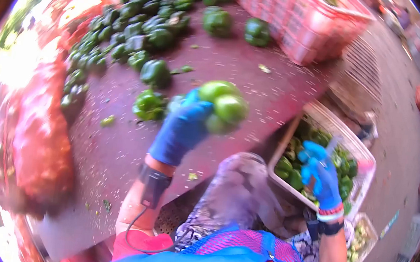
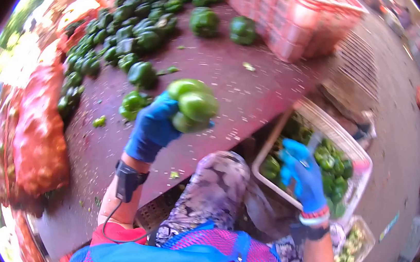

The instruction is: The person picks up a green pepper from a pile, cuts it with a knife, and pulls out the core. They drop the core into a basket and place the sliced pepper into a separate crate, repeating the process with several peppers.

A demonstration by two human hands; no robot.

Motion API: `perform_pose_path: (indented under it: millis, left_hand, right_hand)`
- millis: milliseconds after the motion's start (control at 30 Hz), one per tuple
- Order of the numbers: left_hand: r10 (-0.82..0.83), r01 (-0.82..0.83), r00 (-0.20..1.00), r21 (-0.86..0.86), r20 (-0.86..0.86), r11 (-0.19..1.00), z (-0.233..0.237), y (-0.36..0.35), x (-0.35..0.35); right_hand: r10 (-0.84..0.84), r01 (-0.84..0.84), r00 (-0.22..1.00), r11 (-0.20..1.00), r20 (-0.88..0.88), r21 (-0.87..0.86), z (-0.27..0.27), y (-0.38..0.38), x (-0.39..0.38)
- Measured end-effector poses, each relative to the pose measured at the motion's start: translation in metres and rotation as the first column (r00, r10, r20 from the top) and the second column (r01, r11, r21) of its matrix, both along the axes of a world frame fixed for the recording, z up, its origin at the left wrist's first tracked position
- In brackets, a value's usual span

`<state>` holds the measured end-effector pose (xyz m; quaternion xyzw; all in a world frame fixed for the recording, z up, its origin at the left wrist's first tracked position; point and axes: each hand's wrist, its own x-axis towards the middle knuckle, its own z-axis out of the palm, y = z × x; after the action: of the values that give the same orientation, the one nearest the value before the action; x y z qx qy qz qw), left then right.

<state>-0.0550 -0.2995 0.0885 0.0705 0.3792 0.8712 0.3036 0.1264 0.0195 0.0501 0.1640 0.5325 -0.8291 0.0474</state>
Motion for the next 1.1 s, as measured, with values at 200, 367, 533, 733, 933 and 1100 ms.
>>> perform_pose_path:
  millis: [200, 367, 533, 733, 933, 1100]
  left_hand:
    - [-0.414, 0.062, 0.756, -0.573, -0.508, 0.817, -0.016, 0.169, 0.063]
    - [-0.457, 0.116, 0.794, -0.639, -0.4, 0.761, -0.036, 0.235, 0.09]
    - [-0.601, 0.287, 0.73, -0.652, -0.325, 0.701, -0.056, 0.261, 0.099]
    - [-0.696, 0.623, 0.718, -0.445, -0.002, 0.644, -0.087, 0.272, 0.095]
    - [-0.62, 0.627, 0.776, -0.03, 0.114, 0.779, -0.068, 0.28, 0.085]
    - [-0.55, 0.566, 0.824, -0.156, 0.136, 0.81, -0.069, 0.285, 0.084]
  right_hand:
    - [0.058, 0.017, 0.97, 0.952, -0.235, 0.306, 0.032, 0.018, -0.007]
    - [-0.092, 0.118, 0.974, 0.986, -0.209, 0.118, -0.005, 0.07, 0.037]
    - [-0.173, 0.257, 0.937, 0.93, -0.303, 0.263, -0.02, 0.09, 0.058]
    - [-0.177, 0.178, 0.984, 0.983, -0.036, 0.033, -0.036, 0.103, 0.072]
    - [-0.251, 0.255, 0.967, 0.956, 0.045, -0.147, -0.032, 0.152, 0.089]
    - [-0.421, 0.414, 0.906, 0.864, -0.04, 0.288, -0.034, 0.126, 0.091]
